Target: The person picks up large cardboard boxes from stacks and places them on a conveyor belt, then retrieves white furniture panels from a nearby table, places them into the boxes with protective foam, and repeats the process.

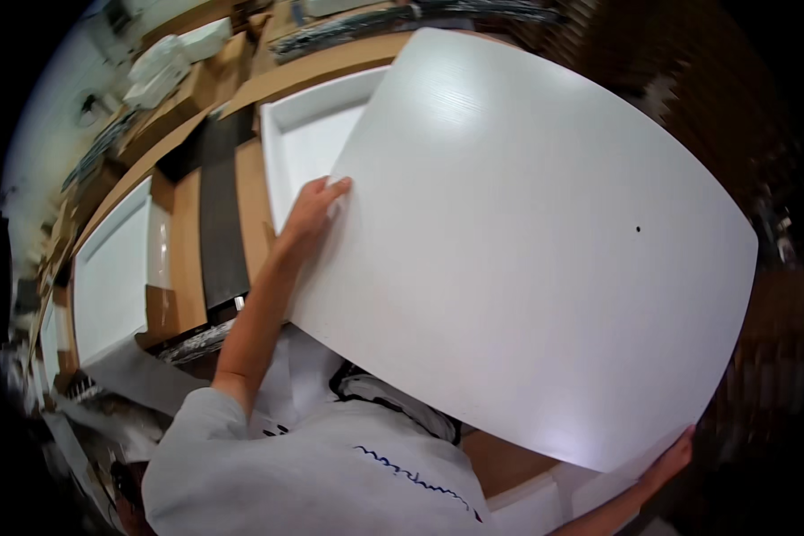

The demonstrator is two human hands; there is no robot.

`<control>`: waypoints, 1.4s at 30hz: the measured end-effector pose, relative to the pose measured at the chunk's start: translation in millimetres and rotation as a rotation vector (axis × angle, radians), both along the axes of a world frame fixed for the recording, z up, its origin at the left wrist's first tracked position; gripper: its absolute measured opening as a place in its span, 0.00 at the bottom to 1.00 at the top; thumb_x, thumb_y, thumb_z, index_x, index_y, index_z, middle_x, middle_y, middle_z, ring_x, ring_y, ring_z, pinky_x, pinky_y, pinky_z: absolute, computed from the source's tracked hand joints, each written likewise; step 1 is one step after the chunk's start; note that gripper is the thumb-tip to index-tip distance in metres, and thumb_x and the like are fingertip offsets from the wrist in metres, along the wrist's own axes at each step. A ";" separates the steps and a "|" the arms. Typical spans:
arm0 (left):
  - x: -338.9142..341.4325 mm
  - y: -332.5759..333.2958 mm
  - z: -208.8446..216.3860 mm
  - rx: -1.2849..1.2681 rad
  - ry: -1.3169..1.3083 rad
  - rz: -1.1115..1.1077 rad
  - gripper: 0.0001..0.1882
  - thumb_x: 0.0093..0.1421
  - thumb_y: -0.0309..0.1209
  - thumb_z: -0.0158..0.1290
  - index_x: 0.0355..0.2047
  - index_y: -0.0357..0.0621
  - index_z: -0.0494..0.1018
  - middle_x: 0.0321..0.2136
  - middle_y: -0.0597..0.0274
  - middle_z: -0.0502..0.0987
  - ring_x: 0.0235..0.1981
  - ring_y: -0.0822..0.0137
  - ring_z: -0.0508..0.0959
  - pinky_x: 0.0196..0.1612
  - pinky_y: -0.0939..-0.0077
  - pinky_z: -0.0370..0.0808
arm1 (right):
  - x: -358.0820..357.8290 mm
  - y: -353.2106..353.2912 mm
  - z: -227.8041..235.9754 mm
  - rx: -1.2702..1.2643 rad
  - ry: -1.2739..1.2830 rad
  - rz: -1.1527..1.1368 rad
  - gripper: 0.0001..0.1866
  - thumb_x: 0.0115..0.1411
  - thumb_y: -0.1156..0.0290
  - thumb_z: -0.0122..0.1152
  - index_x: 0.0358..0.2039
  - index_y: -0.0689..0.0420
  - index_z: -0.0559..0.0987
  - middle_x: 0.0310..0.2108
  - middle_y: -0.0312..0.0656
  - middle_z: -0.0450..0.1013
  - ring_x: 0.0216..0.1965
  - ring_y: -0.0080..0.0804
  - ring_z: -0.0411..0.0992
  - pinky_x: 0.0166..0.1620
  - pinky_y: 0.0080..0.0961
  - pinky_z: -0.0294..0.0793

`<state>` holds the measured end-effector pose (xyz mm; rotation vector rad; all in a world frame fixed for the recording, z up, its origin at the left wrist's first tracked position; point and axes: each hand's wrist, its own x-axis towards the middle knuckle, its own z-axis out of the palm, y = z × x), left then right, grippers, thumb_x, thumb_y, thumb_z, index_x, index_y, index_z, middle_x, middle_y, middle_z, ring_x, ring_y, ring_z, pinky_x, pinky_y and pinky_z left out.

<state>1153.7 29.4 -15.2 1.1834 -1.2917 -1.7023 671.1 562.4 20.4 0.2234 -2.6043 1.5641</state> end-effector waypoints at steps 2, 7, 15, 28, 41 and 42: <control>16.2 -33.9 -24.1 -0.025 -0.059 0.077 0.20 0.61 0.42 0.50 0.41 0.34 0.73 0.34 0.61 0.76 0.34 0.71 0.74 0.40 0.78 0.71 | -58.6 -86.0 18.2 0.030 -0.087 0.182 0.30 0.64 0.48 0.51 0.37 0.70 0.78 0.34 0.43 0.76 0.33 0.29 0.72 0.39 0.25 0.72; 27.3 -90.5 -58.8 0.137 -0.025 0.302 0.21 0.60 0.42 0.49 0.40 0.33 0.74 0.35 0.59 0.75 0.38 0.68 0.73 0.43 0.74 0.69 | -191.4 -309.9 16.4 0.391 0.073 0.425 0.29 0.64 0.49 0.53 0.30 0.70 0.79 0.25 0.37 0.74 0.26 0.23 0.67 0.32 0.23 0.69; 85.2 -159.8 -137.7 0.251 -0.179 0.593 0.22 0.60 0.41 0.50 0.43 0.33 0.72 0.39 0.56 0.75 0.40 0.65 0.73 0.45 0.72 0.69 | -216.0 -630.0 -51.8 0.469 0.083 0.906 0.28 0.63 0.51 0.54 0.21 0.68 0.73 0.16 0.32 0.64 0.21 0.20 0.57 0.26 0.25 0.59; 36.2 -164.3 -87.5 0.009 -0.546 0.370 0.25 0.63 0.41 0.49 0.57 0.42 0.65 0.56 0.54 0.67 0.60 0.58 0.62 0.61 0.65 0.59 | -152.5 -727.0 -208.8 0.305 -0.416 0.931 0.26 0.63 0.58 0.53 0.48 0.71 0.73 0.45 0.49 0.73 0.42 0.35 0.70 0.48 0.28 0.68; 62.7 -46.7 -138.1 -0.281 -1.584 0.698 0.29 0.52 0.39 0.60 0.50 0.36 0.68 0.52 0.45 0.67 0.56 0.46 0.65 0.57 0.57 0.63 | -86.9 -697.6 -209.7 0.661 -0.060 1.009 0.36 0.60 0.60 0.58 0.60 0.72 0.58 0.65 0.58 0.51 0.67 0.47 0.49 0.66 0.30 0.48; 81.4 -55.6 -138.2 -0.206 -1.621 0.790 0.32 0.51 0.43 0.61 0.50 0.35 0.67 0.53 0.44 0.67 0.56 0.46 0.66 0.57 0.58 0.64 | -84.8 -698.1 -214.9 0.715 0.063 1.006 0.35 0.60 0.60 0.58 0.60 0.72 0.60 0.63 0.58 0.56 0.65 0.47 0.54 0.64 0.31 0.52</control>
